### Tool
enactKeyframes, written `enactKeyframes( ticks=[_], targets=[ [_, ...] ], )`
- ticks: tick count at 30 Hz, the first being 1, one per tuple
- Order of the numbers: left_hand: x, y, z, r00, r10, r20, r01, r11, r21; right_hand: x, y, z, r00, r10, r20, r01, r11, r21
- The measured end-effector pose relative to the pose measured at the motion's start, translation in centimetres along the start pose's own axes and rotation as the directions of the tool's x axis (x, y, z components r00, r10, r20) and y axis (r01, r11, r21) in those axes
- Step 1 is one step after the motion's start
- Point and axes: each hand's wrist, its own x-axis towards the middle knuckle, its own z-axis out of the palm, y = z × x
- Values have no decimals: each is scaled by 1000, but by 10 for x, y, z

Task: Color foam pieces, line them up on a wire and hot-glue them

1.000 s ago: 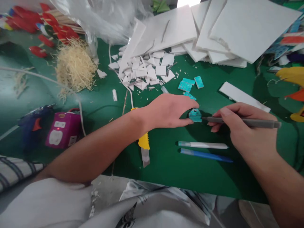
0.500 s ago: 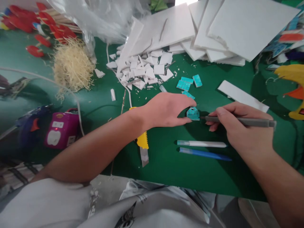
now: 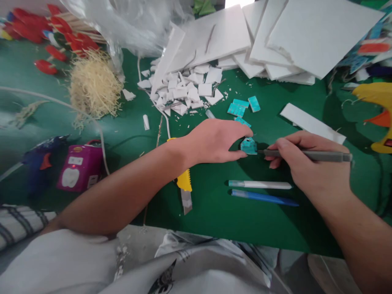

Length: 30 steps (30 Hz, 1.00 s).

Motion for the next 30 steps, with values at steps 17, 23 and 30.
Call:
enactKeyframes(
  ticks=[17, 23, 30],
  targets=[
    [0, 0, -1, 1000, 0, -25, -1, 999, -52, -1, 2, 3, 999, -26, 22, 25, 998, 57],
    [0, -1, 2, 999, 10, -41, -12, 998, -61, 0, 2, 5, 998, -53, 38, 52, 998, 23],
    [1, 0, 1, 999, -3, -32, 1, 998, -66, 0, 3, 4, 996, -87, 33, 87, 996, -12]
  ],
)
